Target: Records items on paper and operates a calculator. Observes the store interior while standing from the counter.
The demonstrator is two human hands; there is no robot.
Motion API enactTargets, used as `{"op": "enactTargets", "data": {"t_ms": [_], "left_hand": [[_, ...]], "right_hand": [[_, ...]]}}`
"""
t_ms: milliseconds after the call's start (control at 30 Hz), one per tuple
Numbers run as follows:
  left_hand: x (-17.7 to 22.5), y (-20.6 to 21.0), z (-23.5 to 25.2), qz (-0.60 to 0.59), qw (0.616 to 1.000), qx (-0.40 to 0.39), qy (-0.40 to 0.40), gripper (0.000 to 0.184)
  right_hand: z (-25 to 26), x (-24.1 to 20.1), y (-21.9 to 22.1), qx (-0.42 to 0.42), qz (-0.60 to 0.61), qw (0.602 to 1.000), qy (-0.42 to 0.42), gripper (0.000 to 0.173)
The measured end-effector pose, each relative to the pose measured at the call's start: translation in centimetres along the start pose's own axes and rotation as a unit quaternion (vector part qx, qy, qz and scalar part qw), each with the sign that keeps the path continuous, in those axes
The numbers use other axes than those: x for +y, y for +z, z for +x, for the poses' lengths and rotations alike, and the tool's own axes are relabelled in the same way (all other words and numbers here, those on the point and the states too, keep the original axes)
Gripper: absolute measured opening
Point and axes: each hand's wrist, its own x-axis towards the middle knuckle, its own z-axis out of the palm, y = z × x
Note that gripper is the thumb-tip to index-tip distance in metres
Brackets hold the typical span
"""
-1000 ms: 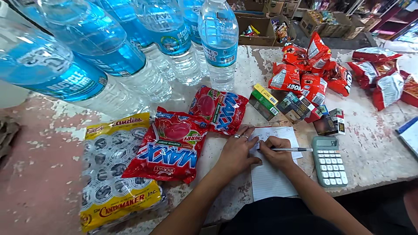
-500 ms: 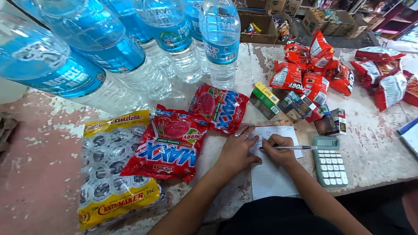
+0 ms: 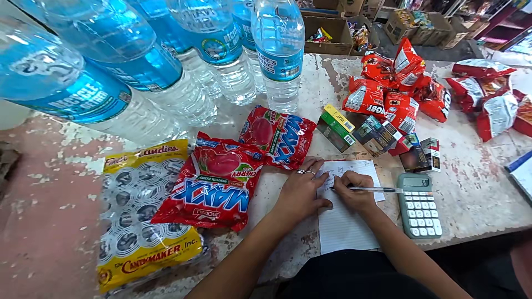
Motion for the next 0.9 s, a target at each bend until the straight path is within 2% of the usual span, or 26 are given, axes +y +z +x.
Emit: {"op": "enactTargets", "data": {"t_ms": [367,900], "left_hand": [[0.28,-0.32,0.04,0.004,1.000,-0.008,0.000,0.065],[0.01,-0.01,0.04,0.003,1.000,-0.008,-0.005,0.067]], "right_hand": [[-0.06,0.09,-0.18,-0.016,-0.001,1.000,-0.010,0.032],[-0.16,0.02,-0.28,0.004,-0.020,1.000,-0.007,0.032]]}}
